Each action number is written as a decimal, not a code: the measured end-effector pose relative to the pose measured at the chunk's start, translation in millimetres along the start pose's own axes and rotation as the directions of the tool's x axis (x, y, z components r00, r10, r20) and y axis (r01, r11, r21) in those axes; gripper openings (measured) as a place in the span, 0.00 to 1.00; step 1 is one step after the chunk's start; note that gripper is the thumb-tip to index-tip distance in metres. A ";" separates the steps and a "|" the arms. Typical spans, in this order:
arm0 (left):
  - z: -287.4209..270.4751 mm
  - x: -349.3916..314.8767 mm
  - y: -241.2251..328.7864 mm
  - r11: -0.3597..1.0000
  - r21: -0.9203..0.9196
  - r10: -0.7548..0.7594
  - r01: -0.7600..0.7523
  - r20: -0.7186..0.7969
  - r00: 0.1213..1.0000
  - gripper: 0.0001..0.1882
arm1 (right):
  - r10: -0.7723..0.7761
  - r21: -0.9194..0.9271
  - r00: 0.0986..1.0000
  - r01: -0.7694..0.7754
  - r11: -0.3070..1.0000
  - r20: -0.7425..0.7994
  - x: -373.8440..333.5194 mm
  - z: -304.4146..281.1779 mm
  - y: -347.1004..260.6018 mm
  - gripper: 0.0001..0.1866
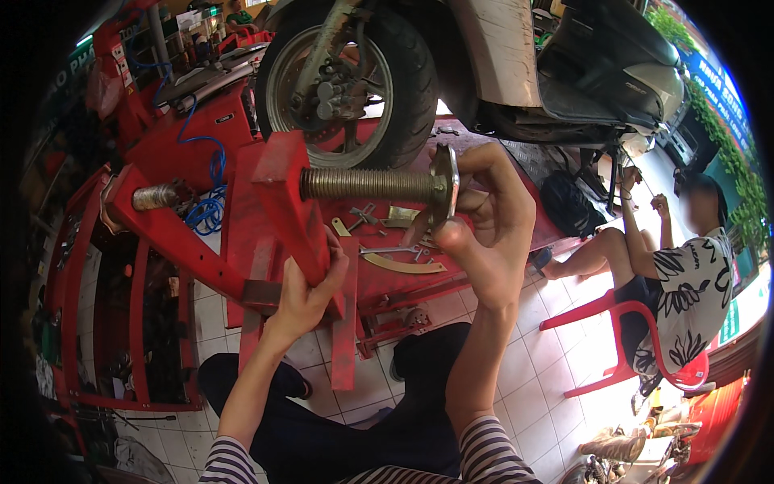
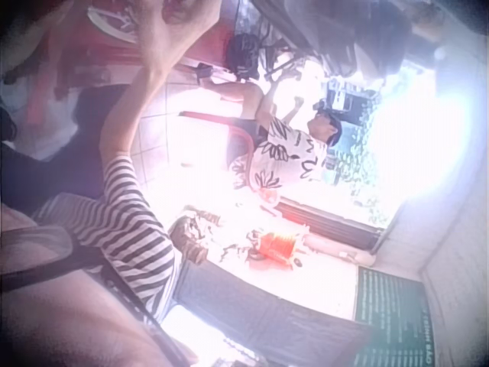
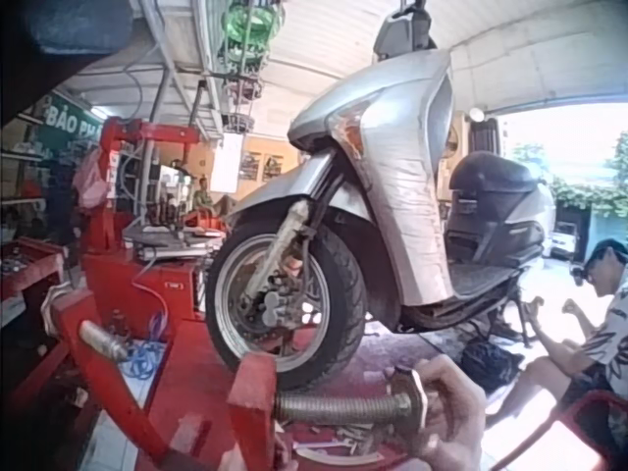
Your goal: The person picks up a curved metal part and sets it aside, then threads a large metal bolt through a red metal frame and spins a nut onto the bolt by hand.
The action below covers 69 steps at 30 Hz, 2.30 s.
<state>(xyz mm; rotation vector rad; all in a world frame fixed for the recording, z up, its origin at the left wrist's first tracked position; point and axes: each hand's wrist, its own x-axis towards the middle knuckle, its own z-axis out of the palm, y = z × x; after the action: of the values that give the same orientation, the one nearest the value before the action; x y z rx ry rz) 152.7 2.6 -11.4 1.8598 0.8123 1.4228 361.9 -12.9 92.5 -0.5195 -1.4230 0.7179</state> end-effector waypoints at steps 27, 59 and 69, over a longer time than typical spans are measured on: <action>-2.4 4.3 0.3 0.999 -0.034 0.007 -0.008 -0.006 1.000 0.21 | -0.322 -0.357 0.926 0.373 0.856 0.196 3.9 -20.4 5.5 0.40; -2.3 5.9 1.2 1.000 -0.003 -0.007 0.007 0.018 1.000 0.27 | -0.246 -0.361 0.950 0.301 0.883 0.192 9.7 -8.7 -2.9 0.38; -1.4 3.6 -5.4 0.998 0.002 0.065 -0.065 0.005 0.998 0.32 | -0.113 -0.202 0.994 0.109 0.973 -0.011 3.1 -2.7 -2.0 0.42</action>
<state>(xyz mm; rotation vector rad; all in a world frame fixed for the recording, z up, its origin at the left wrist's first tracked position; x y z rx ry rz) 151.6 8.9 -13.4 1.9066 0.7569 1.4570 364.8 -11.8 95.8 -0.5976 -1.4998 0.4798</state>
